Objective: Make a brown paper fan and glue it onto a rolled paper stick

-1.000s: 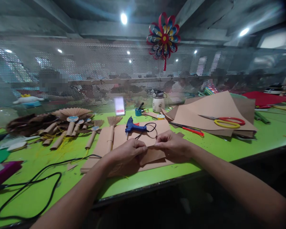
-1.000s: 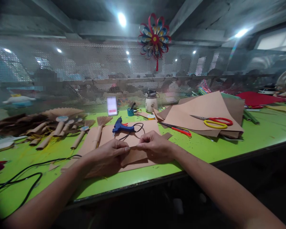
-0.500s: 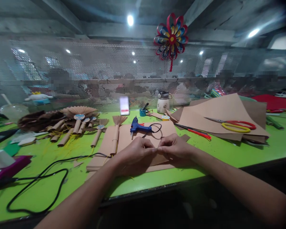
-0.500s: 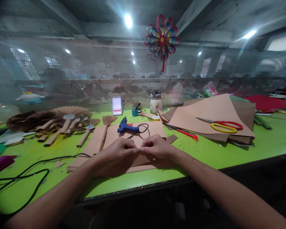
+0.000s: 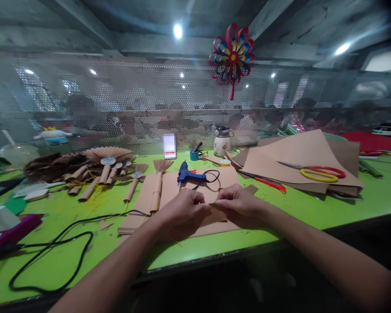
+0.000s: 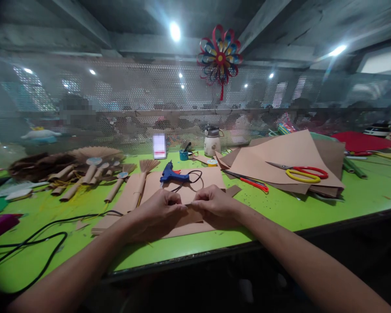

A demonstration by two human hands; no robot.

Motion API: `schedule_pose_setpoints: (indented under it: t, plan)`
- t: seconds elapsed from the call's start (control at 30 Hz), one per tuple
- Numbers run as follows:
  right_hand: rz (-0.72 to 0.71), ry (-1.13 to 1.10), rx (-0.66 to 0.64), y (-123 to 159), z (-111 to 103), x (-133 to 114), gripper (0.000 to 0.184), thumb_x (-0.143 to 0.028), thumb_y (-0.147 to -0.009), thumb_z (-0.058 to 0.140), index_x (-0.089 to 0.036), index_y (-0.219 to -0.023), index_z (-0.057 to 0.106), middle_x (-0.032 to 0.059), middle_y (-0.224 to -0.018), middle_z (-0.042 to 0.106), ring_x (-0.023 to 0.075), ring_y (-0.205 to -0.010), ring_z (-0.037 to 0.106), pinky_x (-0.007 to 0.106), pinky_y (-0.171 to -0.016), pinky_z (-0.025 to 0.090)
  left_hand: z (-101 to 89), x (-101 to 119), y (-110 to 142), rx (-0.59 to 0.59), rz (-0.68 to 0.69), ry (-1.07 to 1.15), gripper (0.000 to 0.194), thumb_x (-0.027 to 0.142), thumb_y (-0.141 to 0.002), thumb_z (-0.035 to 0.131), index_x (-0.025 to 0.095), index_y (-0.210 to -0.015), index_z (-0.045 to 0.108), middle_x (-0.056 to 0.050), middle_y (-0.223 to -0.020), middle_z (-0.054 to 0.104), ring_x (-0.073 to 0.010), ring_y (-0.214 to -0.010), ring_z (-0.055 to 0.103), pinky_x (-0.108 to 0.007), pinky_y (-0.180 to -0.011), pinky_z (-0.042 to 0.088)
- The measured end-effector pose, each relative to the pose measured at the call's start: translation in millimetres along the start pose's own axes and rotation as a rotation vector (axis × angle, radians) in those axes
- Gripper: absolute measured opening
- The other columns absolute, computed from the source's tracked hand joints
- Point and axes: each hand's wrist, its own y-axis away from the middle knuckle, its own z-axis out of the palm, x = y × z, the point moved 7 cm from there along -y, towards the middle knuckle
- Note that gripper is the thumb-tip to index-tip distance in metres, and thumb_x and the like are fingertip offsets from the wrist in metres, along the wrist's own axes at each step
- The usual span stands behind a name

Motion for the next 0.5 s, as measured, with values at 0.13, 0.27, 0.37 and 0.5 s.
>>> schedule_pose_setpoints:
  t: [0.13, 0.27, 0.37, 0.5]
  plan:
    - [0.019, 0.002, -0.019, -1.3, -2.4, 3.2, 0.023, -0.031, -0.08, 0.065, -0.012, -0.067, 0.062, -0.002, -0.052, 0.051, 0.0088, -0.051, 0.045, 0.021, -0.051, 0.032, -0.2, -4.0, 2.5, 0.003, -0.035, 0.051, 0.032, 0.043, -0.077, 0.058, 0.015, -0.064, 0.06, 0.001, -0.057, 0.051, -0.0107, -0.055, 0.041, -0.022, -0.049, 0.028]
    - [0.033, -0.041, 0.046, -0.2, -8.6, 6.2, 0.02, -0.031, -0.079, 0.067, -0.012, -0.072, 0.063, -0.0022, -0.054, 0.053, 0.0083, -0.05, 0.045, 0.02, -0.048, 0.03, -5.6, -2.5, 3.3, 0.063, -0.01, 0.041, 0.031, 0.04, -0.079, 0.056, 0.015, -0.06, 0.055, 0.003, -0.055, 0.045, -0.0097, -0.053, 0.037, -0.022, -0.048, 0.025]
    - [0.066, -0.106, 0.043, 1.4, -6.6, 8.2, 0.023, -0.034, -0.078, 0.068, -0.013, -0.072, 0.062, -0.0032, -0.051, 0.05, 0.0075, -0.047, 0.042, 0.02, -0.046, 0.027, -4.7, 0.5, 2.1, 0.007, 0.029, -0.005, 0.031, 0.04, -0.08, 0.055, 0.014, -0.063, 0.061, 0.001, -0.058, 0.052, -0.0114, -0.057, 0.042, -0.022, -0.051, 0.029]
    - [0.068, -0.21, -0.011, 3.8, 2.3, 1.5, 0.026, -0.038, -0.079, 0.067, -0.012, -0.08, 0.064, 0.0, -0.066, 0.054, 0.0087, -0.057, 0.045, 0.021, -0.052, 0.033, -0.5, 3.7, 3.0, -0.071, 0.034, 0.01, 0.033, 0.042, -0.082, 0.054, 0.014, -0.073, 0.068, -0.004, -0.067, 0.064, -0.0137, -0.062, 0.051, -0.023, -0.055, 0.034]
